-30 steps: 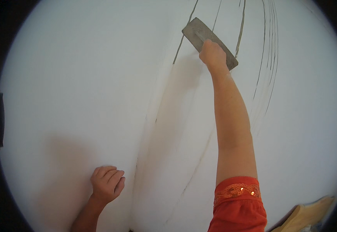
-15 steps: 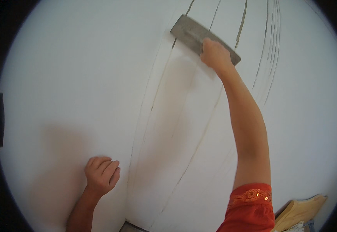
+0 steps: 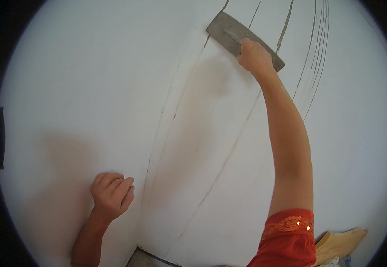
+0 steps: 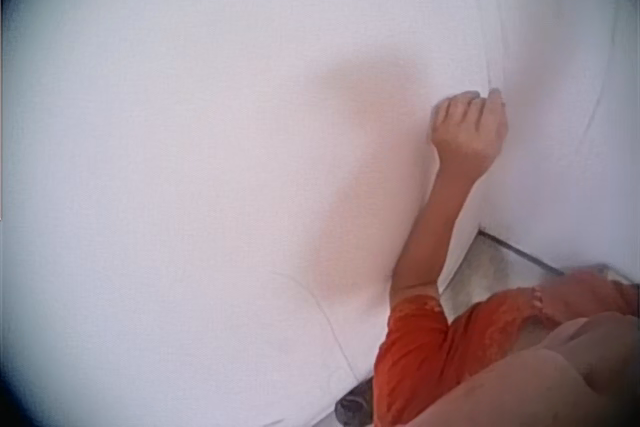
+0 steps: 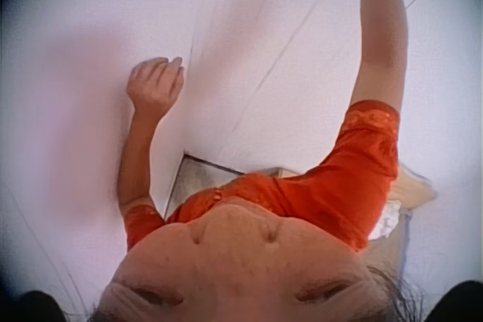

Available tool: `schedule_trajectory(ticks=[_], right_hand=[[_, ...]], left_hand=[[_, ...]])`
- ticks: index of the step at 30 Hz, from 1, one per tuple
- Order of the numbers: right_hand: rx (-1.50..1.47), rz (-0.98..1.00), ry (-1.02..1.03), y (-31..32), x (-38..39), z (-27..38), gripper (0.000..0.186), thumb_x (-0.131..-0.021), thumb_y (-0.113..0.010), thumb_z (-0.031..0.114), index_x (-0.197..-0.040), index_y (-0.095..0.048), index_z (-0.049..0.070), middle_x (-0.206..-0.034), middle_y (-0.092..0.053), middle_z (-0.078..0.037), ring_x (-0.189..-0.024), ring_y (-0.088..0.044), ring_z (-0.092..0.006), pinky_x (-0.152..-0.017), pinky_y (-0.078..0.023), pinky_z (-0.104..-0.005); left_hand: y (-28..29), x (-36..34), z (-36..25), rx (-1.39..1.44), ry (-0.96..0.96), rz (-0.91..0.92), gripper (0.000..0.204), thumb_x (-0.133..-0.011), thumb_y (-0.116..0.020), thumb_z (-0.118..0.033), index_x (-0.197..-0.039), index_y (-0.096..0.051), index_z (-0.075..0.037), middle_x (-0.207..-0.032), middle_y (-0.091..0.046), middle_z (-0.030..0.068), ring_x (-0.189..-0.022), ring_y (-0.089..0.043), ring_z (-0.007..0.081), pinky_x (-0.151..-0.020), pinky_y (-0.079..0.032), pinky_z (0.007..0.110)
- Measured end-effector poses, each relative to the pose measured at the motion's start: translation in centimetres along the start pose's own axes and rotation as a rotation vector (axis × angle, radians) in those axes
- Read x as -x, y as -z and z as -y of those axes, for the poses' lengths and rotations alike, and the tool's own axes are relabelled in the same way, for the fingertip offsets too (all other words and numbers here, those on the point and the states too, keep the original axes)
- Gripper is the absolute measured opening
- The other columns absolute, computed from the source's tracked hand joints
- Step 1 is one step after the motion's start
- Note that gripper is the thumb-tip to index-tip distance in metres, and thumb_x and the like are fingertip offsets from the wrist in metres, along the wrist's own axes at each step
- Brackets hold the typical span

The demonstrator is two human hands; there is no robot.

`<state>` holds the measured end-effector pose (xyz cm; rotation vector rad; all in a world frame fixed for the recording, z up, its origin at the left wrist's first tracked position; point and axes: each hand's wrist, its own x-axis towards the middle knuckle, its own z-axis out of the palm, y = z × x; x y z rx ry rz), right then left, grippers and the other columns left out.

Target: The person applies a substance to a wall with a trowel and moves a small wooden cabinet.

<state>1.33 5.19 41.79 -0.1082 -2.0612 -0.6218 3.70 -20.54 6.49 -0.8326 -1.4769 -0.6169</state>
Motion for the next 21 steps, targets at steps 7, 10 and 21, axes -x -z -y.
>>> schedule_trajectory(ticks=[7, 10, 21], right_hand=[[-0.051, 0.005, 0.08, -1.1, 2.1, 1.0, 0.012, -0.07, -0.05, 0.005, -0.081, -0.049, 0.002, -0.081, -0.058, -0.018, -0.079, -0.056, -0.0358, -0.066, -0.044, -0.0444], [-0.057, 0.078, 0.126, -2.1, 5.4, 1.0, 0.011, -0.07, -0.05, 0.004, -0.079, -0.046, 0.001, -0.076, -0.058, -0.018, -0.074, -0.056, -0.0366, -0.062, -0.044, -0.0453], [-0.128, 0.107, 0.224, -6.3, 11.2, 1.9, 0.011, -0.07, -0.049, 0.002, -0.078, -0.043, 0.001, -0.067, -0.057, -0.018, -0.066, -0.056, -0.037, -0.057, -0.043, -0.0475]], left_hand=[[2.2, -1.2, -0.4, -0.01, 0.028, 0.031, 0.016, -0.062, -0.063, -0.006, -0.076, -0.057, -0.005, -0.065, -0.055, 0.004, -0.068, -0.054, 0.02, -0.058, -0.041, 0.033], [2.9, -2.3, -1.2, -0.004, 0.048, 0.049, 0.016, -0.062, -0.063, -0.005, -0.077, -0.058, -0.005, -0.065, -0.056, 0.0046, -0.068, -0.055, 0.0204, -0.058, -0.041, 0.034], [0.3, -4.9, -0.5, 0.022, 0.03, -0.041, 0.015, -0.063, -0.062, -0.002, -0.078, -0.058, -0.004, -0.064, -0.056, 0.0032, -0.064, -0.055, 0.0182, -0.056, -0.041, 0.031]])
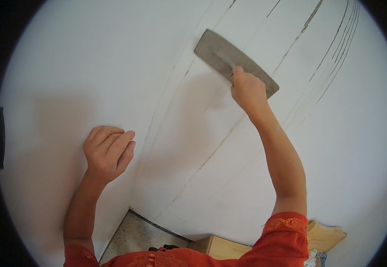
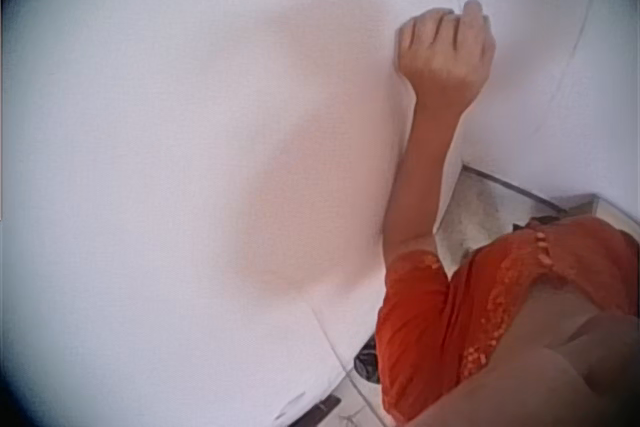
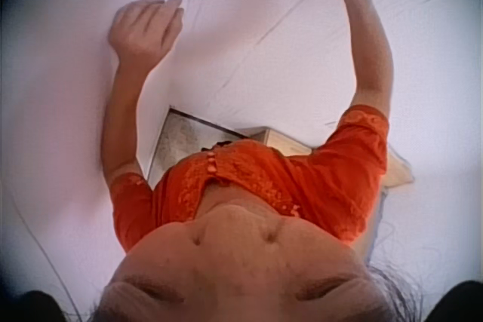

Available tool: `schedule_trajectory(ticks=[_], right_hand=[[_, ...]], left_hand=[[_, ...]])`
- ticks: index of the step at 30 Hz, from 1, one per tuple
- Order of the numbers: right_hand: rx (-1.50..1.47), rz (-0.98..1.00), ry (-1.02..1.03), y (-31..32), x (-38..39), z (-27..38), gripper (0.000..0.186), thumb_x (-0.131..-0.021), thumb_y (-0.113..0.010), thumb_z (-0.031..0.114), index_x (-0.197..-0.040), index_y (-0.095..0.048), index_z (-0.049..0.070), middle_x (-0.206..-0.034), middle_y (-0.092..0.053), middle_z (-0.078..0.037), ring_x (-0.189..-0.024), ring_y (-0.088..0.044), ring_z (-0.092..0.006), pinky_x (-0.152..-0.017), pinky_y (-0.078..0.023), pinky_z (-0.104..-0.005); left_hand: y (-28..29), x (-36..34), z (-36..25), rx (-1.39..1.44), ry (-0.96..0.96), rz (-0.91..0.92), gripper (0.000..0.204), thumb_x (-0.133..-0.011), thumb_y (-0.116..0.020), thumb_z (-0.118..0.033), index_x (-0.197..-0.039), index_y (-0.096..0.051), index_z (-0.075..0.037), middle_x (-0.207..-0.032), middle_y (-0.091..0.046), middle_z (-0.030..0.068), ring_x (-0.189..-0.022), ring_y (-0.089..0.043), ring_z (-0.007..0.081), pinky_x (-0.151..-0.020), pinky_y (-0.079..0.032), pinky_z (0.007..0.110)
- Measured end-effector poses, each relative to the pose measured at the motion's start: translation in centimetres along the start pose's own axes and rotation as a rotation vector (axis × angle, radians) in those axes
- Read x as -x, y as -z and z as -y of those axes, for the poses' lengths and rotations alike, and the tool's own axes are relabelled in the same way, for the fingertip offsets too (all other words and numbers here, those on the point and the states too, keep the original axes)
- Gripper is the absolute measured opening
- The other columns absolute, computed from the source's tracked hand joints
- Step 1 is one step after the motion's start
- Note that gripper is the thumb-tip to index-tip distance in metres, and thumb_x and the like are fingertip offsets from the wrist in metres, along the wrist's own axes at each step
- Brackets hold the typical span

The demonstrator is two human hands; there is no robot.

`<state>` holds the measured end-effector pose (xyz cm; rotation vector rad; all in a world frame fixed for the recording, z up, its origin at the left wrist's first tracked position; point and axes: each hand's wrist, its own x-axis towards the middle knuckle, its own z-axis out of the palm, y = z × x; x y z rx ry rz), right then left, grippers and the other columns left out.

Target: The person applies a substance to a wall with a trowel and moves a small wooden cabinet.

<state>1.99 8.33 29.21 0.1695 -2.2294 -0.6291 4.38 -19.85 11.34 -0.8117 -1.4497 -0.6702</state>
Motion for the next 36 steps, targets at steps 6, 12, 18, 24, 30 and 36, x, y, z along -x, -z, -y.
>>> schedule_trajectory(ticks=[6, 12, 18, 24, 30, 36], right_hand=[[-0.026, -0.065, 0.041, -3.7, 5.0, 3.7, 0.009, -0.073, -0.049, 0.005, -0.078, -0.043, 0.003, -0.064, -0.057, -0.016, -0.06, -0.056, -0.0358, -0.052, -0.044, -0.0467], [-0.019, 0.051, 0.064, -3.6, 6.8, 5.4, 0.009, -0.072, -0.049, 0.003, -0.078, -0.043, 0.003, -0.063, -0.056, -0.016, -0.06, -0.057, -0.0344, -0.05, -0.044, -0.0457], [0.021, -0.003, 0.054, -3.6, 6.3, 4.9, 0.008, -0.075, -0.05, 0.005, -0.078, -0.044, 0.002, -0.064, -0.056, -0.017, -0.059, -0.057, -0.0348, -0.051, -0.045, -0.0442], [0.06, 0.013, -0.02, -2.8, 5.7, 4.6, 0.005, -0.075, -0.048, 0.004, -0.078, -0.045, 0.001, -0.065, -0.057, -0.017, -0.061, -0.058, -0.0343, -0.053, -0.047, -0.0419], [-0.139, 0.101, 0.079, -2.9, 5.3, 2.4, 0.013, -0.071, -0.047, 0.004, -0.083, -0.046, 0.005, -0.068, -0.057, -0.015, -0.067, -0.056, -0.0348, -0.056, -0.044, -0.0464], [0.051, -0.346, -0.228, 5.2, -2.8, -9.5, 0.016, -0.07, -0.053, 0.011, -0.083, -0.048, 0.004, -0.078, -0.059, -0.018, -0.076, -0.057, -0.0365, -0.062, -0.044, -0.0458]], left_hand=[[1.8, 2.2, -0.1, -0.023, -0.001, -0.023, 0.016, -0.06, -0.064, -0.004, -0.076, -0.059, -0.005, -0.056, -0.051, 0.0003, -0.06, -0.053, 0.0152, -0.055, -0.04, 0.028], [2.1, 1.9, 0.0, 0.011, 0.024, -0.003, 0.015, -0.062, -0.063, -0.003, -0.076, -0.059, -0.005, -0.058, -0.053, 0.0013, -0.06, -0.054, 0.0163, -0.054, -0.04, 0.028], [1.2, 2.4, 0.1, 0.038, 0.03, 0.037, 0.014, -0.064, -0.062, -0.001, -0.078, -0.06, -0.004, -0.064, -0.056, 0.0042, -0.062, -0.054, 0.018, -0.055, -0.04, 0.03], [1.3, 2.6, -0.4, 0.019, 0.01, 0.03, 0.015, -0.063, -0.062, -0.002, -0.077, -0.059, -0.004, -0.062, -0.055, 0.0043, -0.061, -0.053, 0.0187, -0.056, -0.04, 0.031], [1.2, 3.6, 0.3, -0.04, 0.004, 0.031, 0.013, -0.064, -0.06, -0.003, -0.076, -0.059, -0.003, -0.059, -0.053, 0.003, -0.06, -0.052, 0.0182, -0.056, -0.039, 0.031], [-2.3, 4.7, 1.1, -0.073, -0.01, 0.094, 0.014, -0.063, -0.061, -0.002, -0.076, -0.058, -0.003, -0.057, -0.051, 0.0026, -0.058, -0.051, 0.018, -0.055, -0.039, 0.031]])
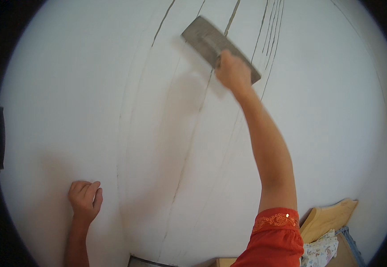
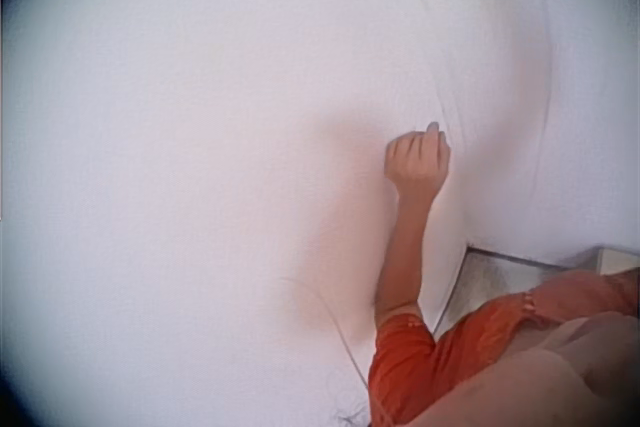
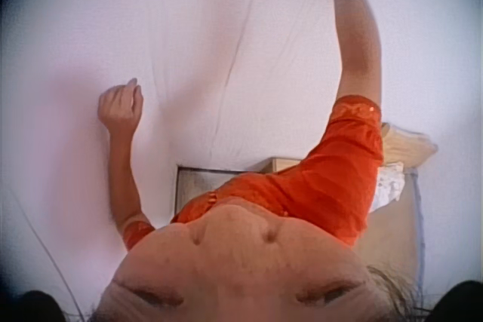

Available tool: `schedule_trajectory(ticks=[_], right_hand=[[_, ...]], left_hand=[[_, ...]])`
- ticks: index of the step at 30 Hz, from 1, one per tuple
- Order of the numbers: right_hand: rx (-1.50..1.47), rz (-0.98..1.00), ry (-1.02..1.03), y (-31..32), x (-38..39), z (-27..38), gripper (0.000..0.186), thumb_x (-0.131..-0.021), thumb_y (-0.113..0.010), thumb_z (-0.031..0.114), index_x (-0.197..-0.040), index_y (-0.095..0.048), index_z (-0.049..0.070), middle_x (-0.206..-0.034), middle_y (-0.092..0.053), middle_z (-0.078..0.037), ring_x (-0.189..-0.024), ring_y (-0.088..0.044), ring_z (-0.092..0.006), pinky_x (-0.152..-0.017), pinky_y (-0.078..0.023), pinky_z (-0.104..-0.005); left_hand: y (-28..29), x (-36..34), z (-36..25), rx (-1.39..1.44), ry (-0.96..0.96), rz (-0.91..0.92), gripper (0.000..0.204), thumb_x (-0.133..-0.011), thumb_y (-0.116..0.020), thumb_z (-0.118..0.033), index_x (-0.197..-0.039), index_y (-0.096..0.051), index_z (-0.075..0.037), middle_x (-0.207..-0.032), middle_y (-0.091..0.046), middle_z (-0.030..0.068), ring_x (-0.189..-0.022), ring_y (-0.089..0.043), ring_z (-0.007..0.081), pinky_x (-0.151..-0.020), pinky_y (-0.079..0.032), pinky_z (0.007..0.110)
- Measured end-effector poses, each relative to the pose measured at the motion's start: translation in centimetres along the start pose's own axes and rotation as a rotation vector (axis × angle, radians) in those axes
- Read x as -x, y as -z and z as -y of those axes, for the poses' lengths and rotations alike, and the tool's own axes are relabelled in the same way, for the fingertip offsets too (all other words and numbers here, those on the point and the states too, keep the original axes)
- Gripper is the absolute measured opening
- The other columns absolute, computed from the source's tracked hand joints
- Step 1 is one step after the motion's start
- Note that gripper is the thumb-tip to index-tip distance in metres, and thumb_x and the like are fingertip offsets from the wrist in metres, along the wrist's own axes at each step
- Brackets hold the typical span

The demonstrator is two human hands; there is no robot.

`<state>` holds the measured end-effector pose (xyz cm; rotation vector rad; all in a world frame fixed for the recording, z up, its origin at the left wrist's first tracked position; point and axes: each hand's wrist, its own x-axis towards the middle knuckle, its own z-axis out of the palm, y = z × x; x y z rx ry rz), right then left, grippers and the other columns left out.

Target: The person applies a substance to a wall with a trowel and moves a small wooden cabinet.

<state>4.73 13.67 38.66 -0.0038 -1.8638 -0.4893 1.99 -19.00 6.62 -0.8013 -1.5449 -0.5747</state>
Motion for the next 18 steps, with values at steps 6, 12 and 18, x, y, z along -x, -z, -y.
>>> schedule_trajectory(ticks=[6, 12, 18], right_hand=[[0.062, -0.019, -0.158, 0.4, -9.0, -1.9, 0.021, -0.071, -0.051, 0.012, -0.089, -0.053, 0.001, -0.09, -0.06, -0.017, -0.087, -0.056, -0.0346, -0.073, -0.045, -0.0438], [0.047, 0.011, -0.129, 3.6, -8.8, -0.9, 0.021, -0.071, -0.051, 0.011, -0.09, -0.055, 0.003, -0.09, -0.06, -0.017, -0.088, -0.056, -0.0338, -0.073, -0.045, -0.043], [0.072, 0.128, 0.023, 4.0, -4.7, -0.8, 0.022, -0.065, -0.051, 0.008, -0.085, -0.052, -0.001, -0.082, -0.058, -0.021, -0.081, -0.055, -0.0374, -0.069, -0.043, -0.0412]], left_hand=[[-1.1, -0.2, 0.5, -0.027, -0.025, 0.062, 0.014, -0.062, -0.061, -0.003, -0.075, -0.057, -0.004, -0.055, -0.048, 0.002, -0.057, -0.05, 0.0178, -0.055, -0.039, 0.031], [2.0, 1.6, -0.4, -0.057, -0.065, 0.073, 0.015, -0.063, -0.061, -0.005, -0.077, -0.056, -0.005, -0.056, -0.047, 0.0023, -0.058, -0.05, 0.0181, -0.056, -0.039, 0.033], [2.4, 1.1, -0.1, -0.074, -0.073, 0.067, 0.017, -0.063, -0.061, -0.003, -0.079, -0.056, -0.004, -0.058, -0.049, 0.0024, -0.059, -0.05, 0.0185, -0.055, -0.04, 0.033]])
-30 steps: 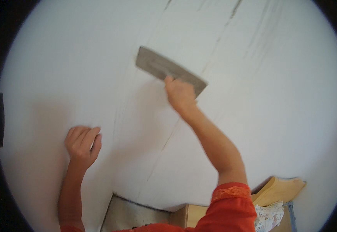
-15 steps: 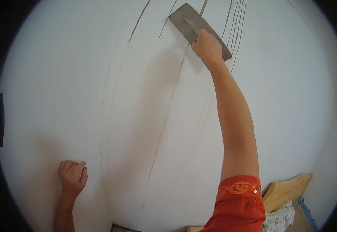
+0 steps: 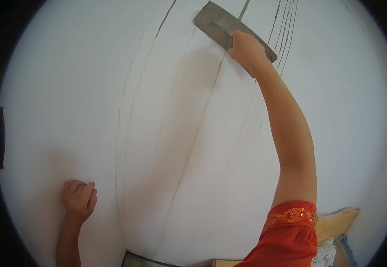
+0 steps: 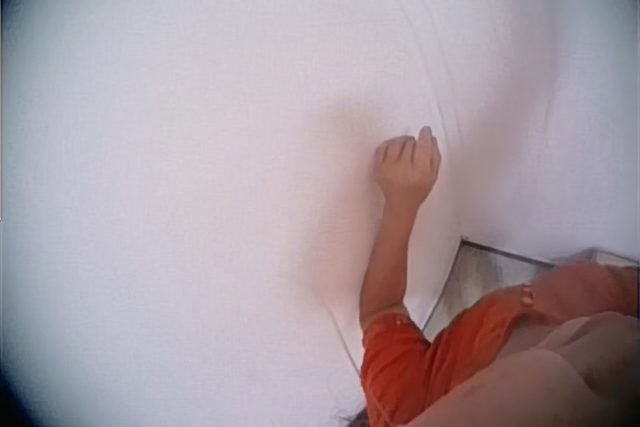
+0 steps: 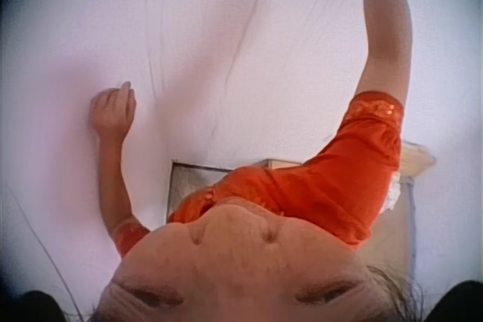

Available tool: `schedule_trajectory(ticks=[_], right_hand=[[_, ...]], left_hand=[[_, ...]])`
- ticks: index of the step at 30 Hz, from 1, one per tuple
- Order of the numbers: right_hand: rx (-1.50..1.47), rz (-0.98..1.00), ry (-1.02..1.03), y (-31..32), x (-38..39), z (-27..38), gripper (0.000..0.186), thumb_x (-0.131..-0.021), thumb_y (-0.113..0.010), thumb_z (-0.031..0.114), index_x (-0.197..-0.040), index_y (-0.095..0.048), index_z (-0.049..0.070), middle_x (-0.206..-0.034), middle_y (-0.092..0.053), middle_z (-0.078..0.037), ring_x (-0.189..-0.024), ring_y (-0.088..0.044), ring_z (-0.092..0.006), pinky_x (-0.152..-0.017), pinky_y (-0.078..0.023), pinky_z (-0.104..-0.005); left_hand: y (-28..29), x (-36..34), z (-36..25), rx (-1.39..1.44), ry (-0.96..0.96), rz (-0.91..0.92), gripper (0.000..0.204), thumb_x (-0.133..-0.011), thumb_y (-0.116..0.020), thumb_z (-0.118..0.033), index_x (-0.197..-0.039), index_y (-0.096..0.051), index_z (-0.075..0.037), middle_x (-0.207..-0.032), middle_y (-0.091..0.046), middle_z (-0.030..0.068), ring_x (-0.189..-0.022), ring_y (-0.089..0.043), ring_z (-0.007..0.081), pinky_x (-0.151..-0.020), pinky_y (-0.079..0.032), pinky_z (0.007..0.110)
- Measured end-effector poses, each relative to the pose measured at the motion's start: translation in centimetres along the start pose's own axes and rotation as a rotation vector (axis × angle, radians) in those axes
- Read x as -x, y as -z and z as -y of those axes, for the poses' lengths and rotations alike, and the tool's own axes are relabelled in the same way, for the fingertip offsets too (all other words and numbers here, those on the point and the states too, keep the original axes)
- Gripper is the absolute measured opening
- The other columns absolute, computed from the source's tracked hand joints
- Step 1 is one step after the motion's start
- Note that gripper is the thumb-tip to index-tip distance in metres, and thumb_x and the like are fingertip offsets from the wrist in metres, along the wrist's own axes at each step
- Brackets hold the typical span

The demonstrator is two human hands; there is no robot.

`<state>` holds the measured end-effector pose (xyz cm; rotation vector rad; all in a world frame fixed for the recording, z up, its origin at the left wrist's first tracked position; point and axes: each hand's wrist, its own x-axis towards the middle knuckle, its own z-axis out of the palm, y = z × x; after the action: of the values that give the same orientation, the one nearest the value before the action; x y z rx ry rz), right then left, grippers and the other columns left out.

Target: The person applies a substance to a wall with a trowel and moves a small wooden cabinet.

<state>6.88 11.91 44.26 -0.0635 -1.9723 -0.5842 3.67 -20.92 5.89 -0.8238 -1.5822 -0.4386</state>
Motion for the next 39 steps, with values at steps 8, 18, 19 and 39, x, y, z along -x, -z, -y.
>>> schedule_trajectory(ticks=[8, 18, 19, 39], right_hand=[[0.063, -0.078, -0.029, 1.1, -0.6, -0.5, 0.025, -0.066, -0.051, 0.009, -0.089, -0.051, 0.0, -0.083, -0.058, -0.021, -0.083, -0.054, -0.038, -0.07, -0.043, -0.0429], [0.019, -0.155, 0.018, -0.5, -2.0, 2.9, 0.018, -0.069, -0.053, 0.009, -0.086, -0.054, 0.001, -0.085, -0.06, -0.017, -0.084, -0.057, -0.0346, -0.069, -0.045, -0.0426], [0.024, -0.177, 0.0, -0.3, -3.3, 3.9, 0.019, -0.069, -0.052, 0.01, -0.086, -0.054, 0.001, -0.085, -0.061, -0.016, -0.084, -0.057, -0.0343, -0.07, -0.045, -0.0424], [-0.038, -0.19, -0.007, -1.9, -14.4, 4.0, 0.023, -0.072, -0.048, 0.011, -0.093, -0.056, 0.006, -0.093, -0.06, -0.015, -0.092, -0.055, -0.0324, -0.075, -0.045, -0.0409]], left_hand=[[0.5, 0.2, -1.1, 0.006, 0.009, -0.034, 0.016, -0.063, -0.061, -0.003, -0.078, -0.057, -0.005, -0.056, -0.049, 0.0014, -0.058, -0.051, 0.0174, -0.056, -0.04, 0.032], [-0.5, 1.2, -0.5, 0.013, 0.033, 0.02, 0.016, -0.062, -0.062, -0.005, -0.077, -0.056, -0.005, -0.055, -0.049, 0.001, -0.057, -0.051, 0.0172, -0.055, -0.04, 0.032], [-0.4, 1.5, -0.5, 0.003, 0.036, 0.029, 0.016, -0.062, -0.062, -0.005, -0.077, -0.056, -0.005, -0.055, -0.049, 0.0011, -0.057, -0.051, 0.0174, -0.054, -0.04, 0.032], [0.6, -0.6, -0.7, 0.039, 0.094, 0.073, 0.013, -0.066, -0.06, -0.009, -0.078, -0.056, -0.007, -0.055, -0.049, 0.0003, -0.056, -0.052, 0.0157, -0.054, -0.041, 0.03]])
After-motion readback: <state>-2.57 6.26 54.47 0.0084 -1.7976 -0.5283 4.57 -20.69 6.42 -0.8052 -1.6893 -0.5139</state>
